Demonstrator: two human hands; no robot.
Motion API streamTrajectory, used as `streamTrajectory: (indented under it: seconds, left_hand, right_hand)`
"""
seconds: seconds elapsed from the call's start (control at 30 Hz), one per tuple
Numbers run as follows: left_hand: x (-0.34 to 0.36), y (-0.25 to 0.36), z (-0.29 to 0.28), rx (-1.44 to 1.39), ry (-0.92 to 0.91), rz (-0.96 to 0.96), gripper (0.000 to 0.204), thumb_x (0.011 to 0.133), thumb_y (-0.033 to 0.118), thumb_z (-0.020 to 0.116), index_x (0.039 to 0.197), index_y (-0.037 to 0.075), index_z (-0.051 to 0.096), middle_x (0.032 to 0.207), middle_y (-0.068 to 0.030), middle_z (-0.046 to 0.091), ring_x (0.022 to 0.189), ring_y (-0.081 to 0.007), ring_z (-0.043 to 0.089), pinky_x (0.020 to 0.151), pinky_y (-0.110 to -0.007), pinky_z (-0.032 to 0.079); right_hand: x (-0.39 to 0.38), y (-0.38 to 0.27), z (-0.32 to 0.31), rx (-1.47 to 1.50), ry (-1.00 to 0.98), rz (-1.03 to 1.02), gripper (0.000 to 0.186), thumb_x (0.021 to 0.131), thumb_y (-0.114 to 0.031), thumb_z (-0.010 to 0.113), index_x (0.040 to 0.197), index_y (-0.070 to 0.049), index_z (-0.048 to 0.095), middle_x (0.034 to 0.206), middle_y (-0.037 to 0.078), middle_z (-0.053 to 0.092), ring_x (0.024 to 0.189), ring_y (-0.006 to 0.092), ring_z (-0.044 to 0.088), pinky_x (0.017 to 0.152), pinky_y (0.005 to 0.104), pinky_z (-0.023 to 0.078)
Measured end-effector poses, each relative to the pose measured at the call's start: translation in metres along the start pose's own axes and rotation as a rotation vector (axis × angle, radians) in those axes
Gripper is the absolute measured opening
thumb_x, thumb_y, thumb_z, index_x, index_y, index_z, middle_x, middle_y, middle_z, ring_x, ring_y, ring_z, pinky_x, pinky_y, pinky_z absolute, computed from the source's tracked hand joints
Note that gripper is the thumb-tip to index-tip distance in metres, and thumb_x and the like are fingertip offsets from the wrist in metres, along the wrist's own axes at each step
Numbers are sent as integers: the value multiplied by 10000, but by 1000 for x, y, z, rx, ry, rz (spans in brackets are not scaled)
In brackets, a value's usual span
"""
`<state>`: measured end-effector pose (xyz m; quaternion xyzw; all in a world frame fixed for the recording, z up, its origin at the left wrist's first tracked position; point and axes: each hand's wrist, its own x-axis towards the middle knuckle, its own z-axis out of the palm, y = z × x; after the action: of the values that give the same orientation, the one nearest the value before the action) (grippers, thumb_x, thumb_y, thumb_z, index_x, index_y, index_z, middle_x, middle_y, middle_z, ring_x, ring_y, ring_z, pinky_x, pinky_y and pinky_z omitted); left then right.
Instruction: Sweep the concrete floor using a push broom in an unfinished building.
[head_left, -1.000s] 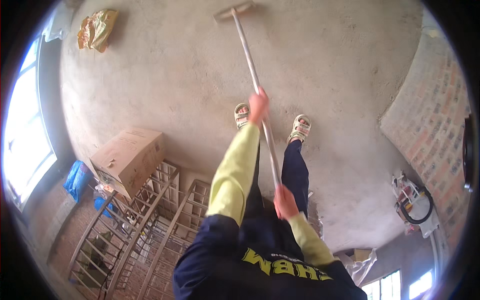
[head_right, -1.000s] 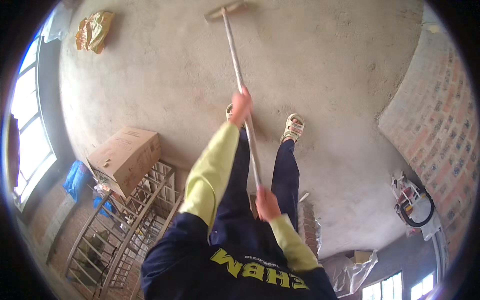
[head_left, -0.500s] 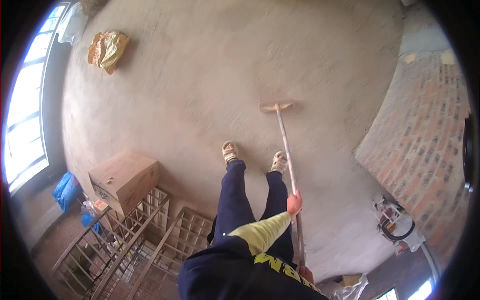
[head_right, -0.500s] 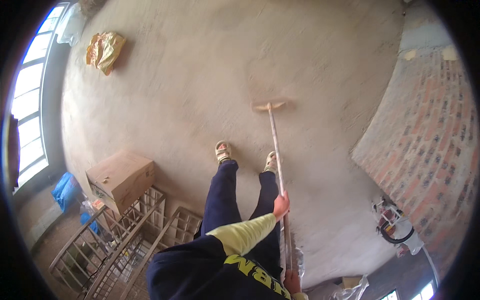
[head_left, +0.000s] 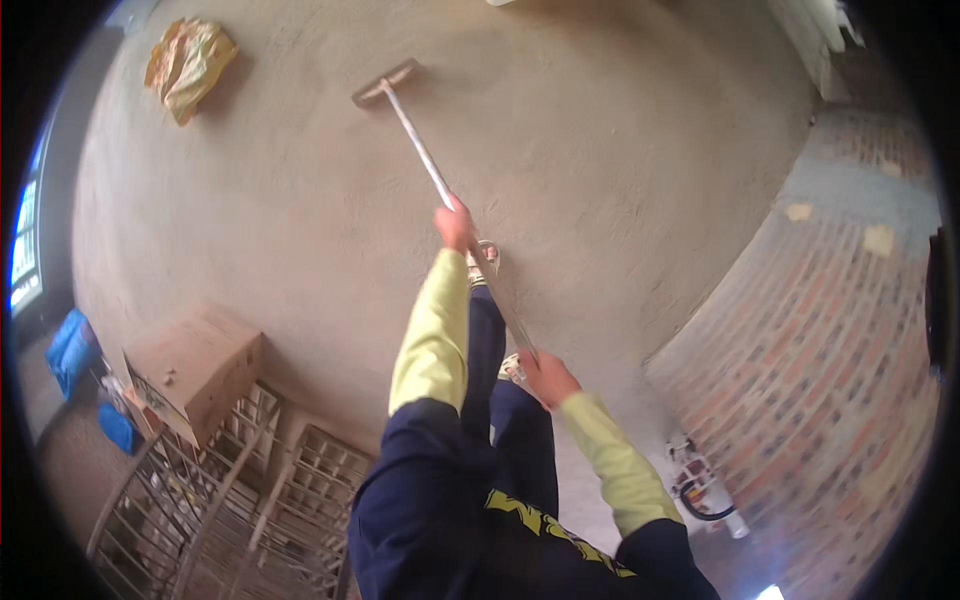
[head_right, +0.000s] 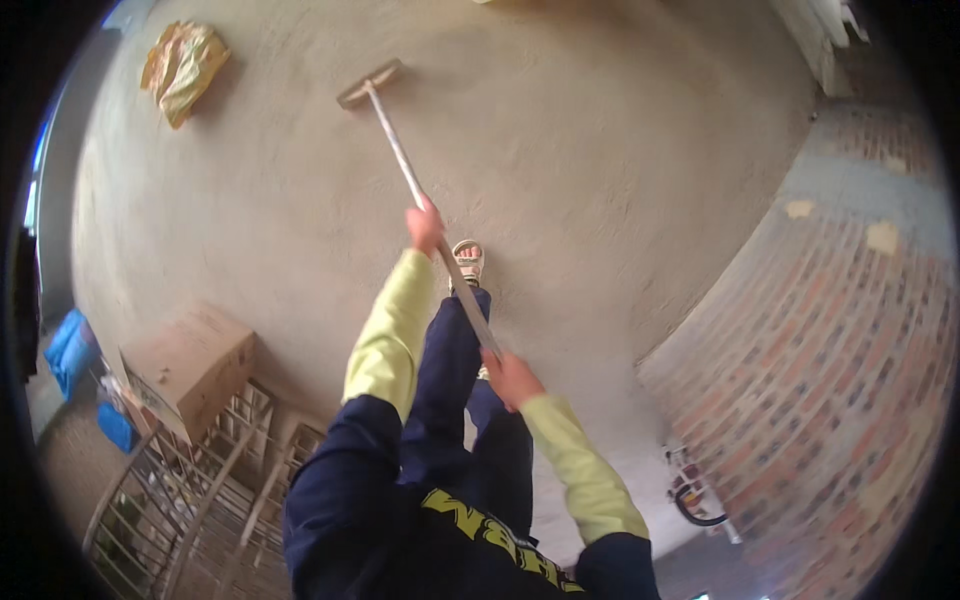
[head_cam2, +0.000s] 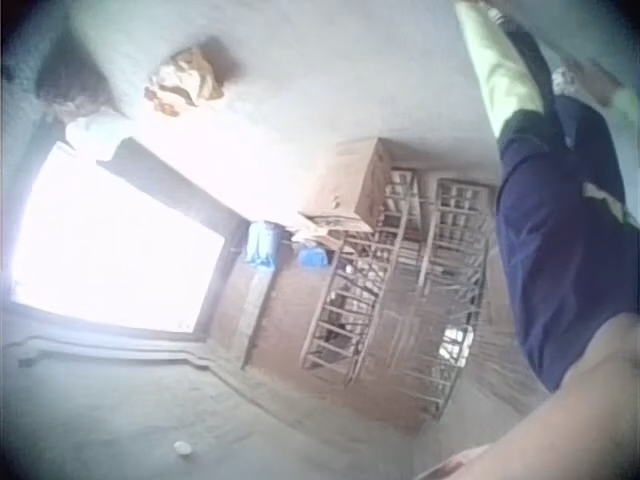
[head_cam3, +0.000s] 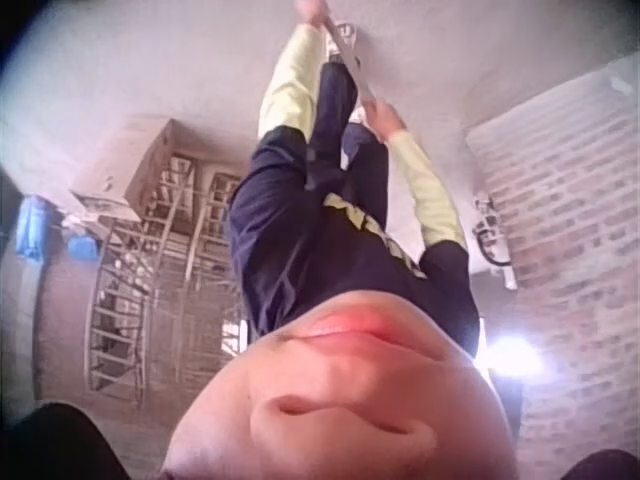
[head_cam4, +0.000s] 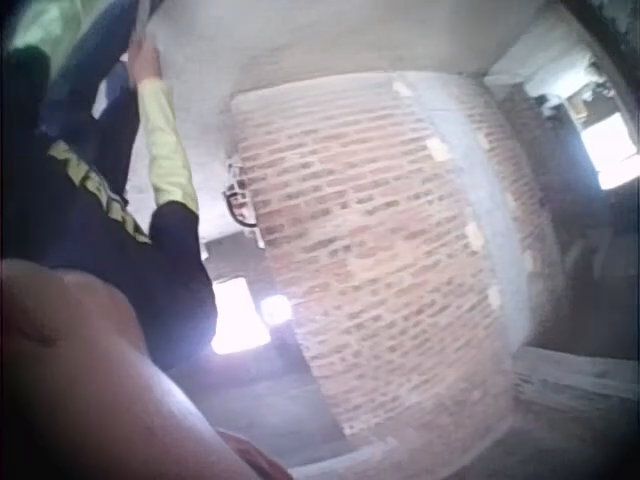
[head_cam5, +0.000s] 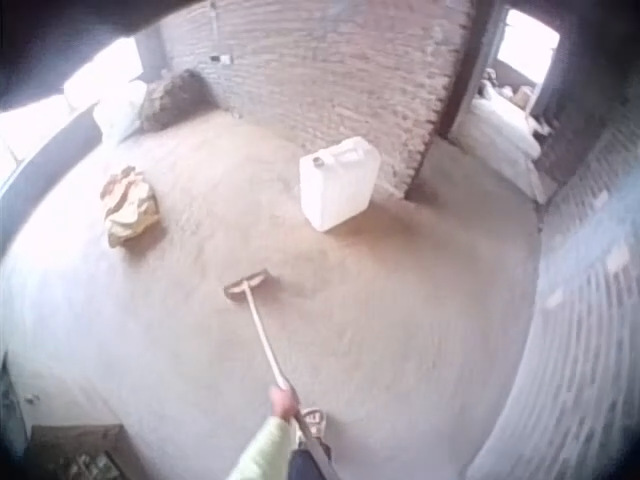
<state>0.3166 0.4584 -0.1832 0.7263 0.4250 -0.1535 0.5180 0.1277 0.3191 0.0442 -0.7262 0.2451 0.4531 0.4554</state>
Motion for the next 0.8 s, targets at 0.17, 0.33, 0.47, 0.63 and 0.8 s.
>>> streamTrajectory:
  seconds: [0.17,0.33,0.47,0.63,0.8]
  left_hand:
    - [29,44,-81,-12,89,-109,591,846,445,362,519,-35,475,444,-115,486,414,-231,537,394,-352,419]
    - [-108,22,-56,-170,-89,-373,592,855,442,339,507,-20,467,448,-121,492,392,-228,533,371,-344,418]
    - [-200,4,-23,-413,-370,-598,545,861,463,297,614,2,447,481,-99,484,394,-208,509,377,-315,436]
    - [-246,50,27,-580,-584,-822,504,870,457,253,743,1,425,593,-94,484,453,-215,518,411,-315,445]
    - [-183,69,99,-527,-176,-734,493,877,415,278,611,21,408,463,-65,412,399,-207,506,376,-336,413]
  right_hand:
    - [-13,-98,-17,-37,-112,33,419,853,-393,383,745,0,479,517,91,491,370,203,485,391,336,383]
    - [-117,-29,-38,-207,46,98,350,831,-354,442,782,-12,501,672,224,534,706,398,530,565,431,400]
    - [-199,-15,-85,-358,40,225,360,830,-350,425,765,-3,498,681,236,535,714,425,514,589,464,390]
    - [-222,-15,-192,-546,11,303,382,830,-366,407,809,1,507,766,259,536,760,437,498,655,470,389]
    - [-111,-69,-272,-911,-45,305,386,822,-382,415,849,-13,524,771,256,537,782,430,502,666,466,399]
